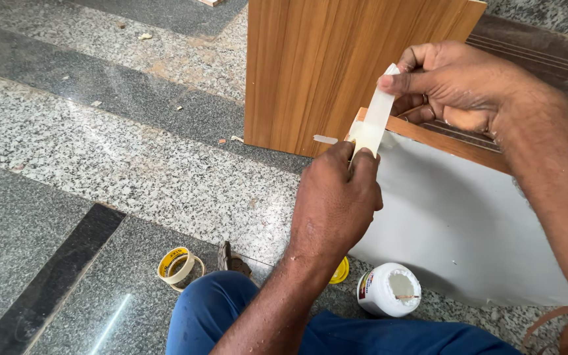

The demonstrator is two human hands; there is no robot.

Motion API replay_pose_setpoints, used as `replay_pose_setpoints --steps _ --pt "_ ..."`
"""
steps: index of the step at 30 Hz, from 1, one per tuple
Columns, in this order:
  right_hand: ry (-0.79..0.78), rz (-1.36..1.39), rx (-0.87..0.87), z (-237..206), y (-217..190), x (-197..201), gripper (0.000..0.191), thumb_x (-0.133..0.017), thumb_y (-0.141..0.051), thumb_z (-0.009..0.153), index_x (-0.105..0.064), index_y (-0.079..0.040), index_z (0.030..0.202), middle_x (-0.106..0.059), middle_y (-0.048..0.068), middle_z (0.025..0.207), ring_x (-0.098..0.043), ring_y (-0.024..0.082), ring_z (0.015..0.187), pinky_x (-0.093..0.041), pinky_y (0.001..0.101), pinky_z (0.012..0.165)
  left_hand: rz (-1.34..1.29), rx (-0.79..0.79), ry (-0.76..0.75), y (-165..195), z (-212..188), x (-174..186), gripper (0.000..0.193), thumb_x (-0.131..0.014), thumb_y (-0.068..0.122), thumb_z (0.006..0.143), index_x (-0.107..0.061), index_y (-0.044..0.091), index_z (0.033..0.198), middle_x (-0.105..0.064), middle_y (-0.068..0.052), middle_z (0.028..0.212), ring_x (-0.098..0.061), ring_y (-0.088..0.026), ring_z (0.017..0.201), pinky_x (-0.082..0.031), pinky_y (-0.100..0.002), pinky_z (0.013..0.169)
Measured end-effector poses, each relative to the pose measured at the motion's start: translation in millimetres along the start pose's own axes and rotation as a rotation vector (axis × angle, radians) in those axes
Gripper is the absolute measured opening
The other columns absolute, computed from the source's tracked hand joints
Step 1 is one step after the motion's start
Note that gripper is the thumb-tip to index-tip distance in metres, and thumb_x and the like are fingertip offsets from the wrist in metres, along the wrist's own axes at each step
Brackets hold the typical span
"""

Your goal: The person applies masking tape to the edge of a white board, spreads white adhesive along the edge with a stick, and then presses a brown edge banding strip onto the adhesive. The person smooths the banding and continues applying tape to the opposite edge.

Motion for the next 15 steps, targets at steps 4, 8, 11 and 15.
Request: replay_pose_setpoints --steps 4,8,11,15 --pt "-0.040 0.035 -0.033 11.1 14.0 10.3 0.023 -0.076 -0.022 0.089 -0.058 -0.011 0.099 -0.069 0.005 0.089 -0.070 0.015 0.081 -0.061 0.0293 0.071 -0.020 -0.003 -0.017 -1.2 -0.4 1.6 0.033 -0.049 0.027 0.099 -0.069 0.002 0.091 -0.066 -0.007 0.054 -0.067 -0.015 0.048 -0.056 -0.036 0.052" --pt "-0.089 0.057 -0.080 20.5 22.0 9.8 0.024 -0.079 -0.020 0.091 -0.058 -0.012 0.095 -0.068 0.001 0.088 -0.066 0.012 0.078 -0.056 0.0269 0.066 -0.022 0.025 -0.036 -11.5 4.5 0.4 0.038 -0.048 0.029 0.101 -0.070 0.000 0.090 -0.065 -0.007 0.052 -0.065 -0.015 0.044 -0.055 -0.035 0.049" --pt "-0.146 0.098 -0.215 25.1 29.4 3.6 0.021 -0.078 -0.022 0.092 -0.062 -0.009 0.097 -0.070 0.002 0.089 -0.067 0.011 0.076 -0.058 0.0261 0.061 -0.043 0.098 -0.085 -23.9 13.2 -0.9 0.044 -0.047 0.034 0.102 -0.070 -0.001 0.090 -0.063 -0.008 0.050 -0.061 -0.017 0.038 -0.053 -0.034 0.044" --pt "-0.163 0.112 -0.537 26.3 41.2 -2.2 0.034 -0.069 -0.027 0.086 -0.073 -0.008 0.114 -0.078 0.010 0.093 -0.071 0.015 0.071 -0.062 0.0296 0.052 -0.118 0.136 -0.159 -37.0 28.8 -4.2 0.050 -0.049 0.039 0.102 -0.068 -0.005 0.088 -0.063 -0.010 0.049 -0.059 -0.017 0.035 -0.049 -0.033 0.037"
Point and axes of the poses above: each hand's wrist, its own z-axis towards the middle knuckle, its own x-axis out of the back of the hand, y = z × x, the point moved 1 cm from there along z, towards the middle knuckle
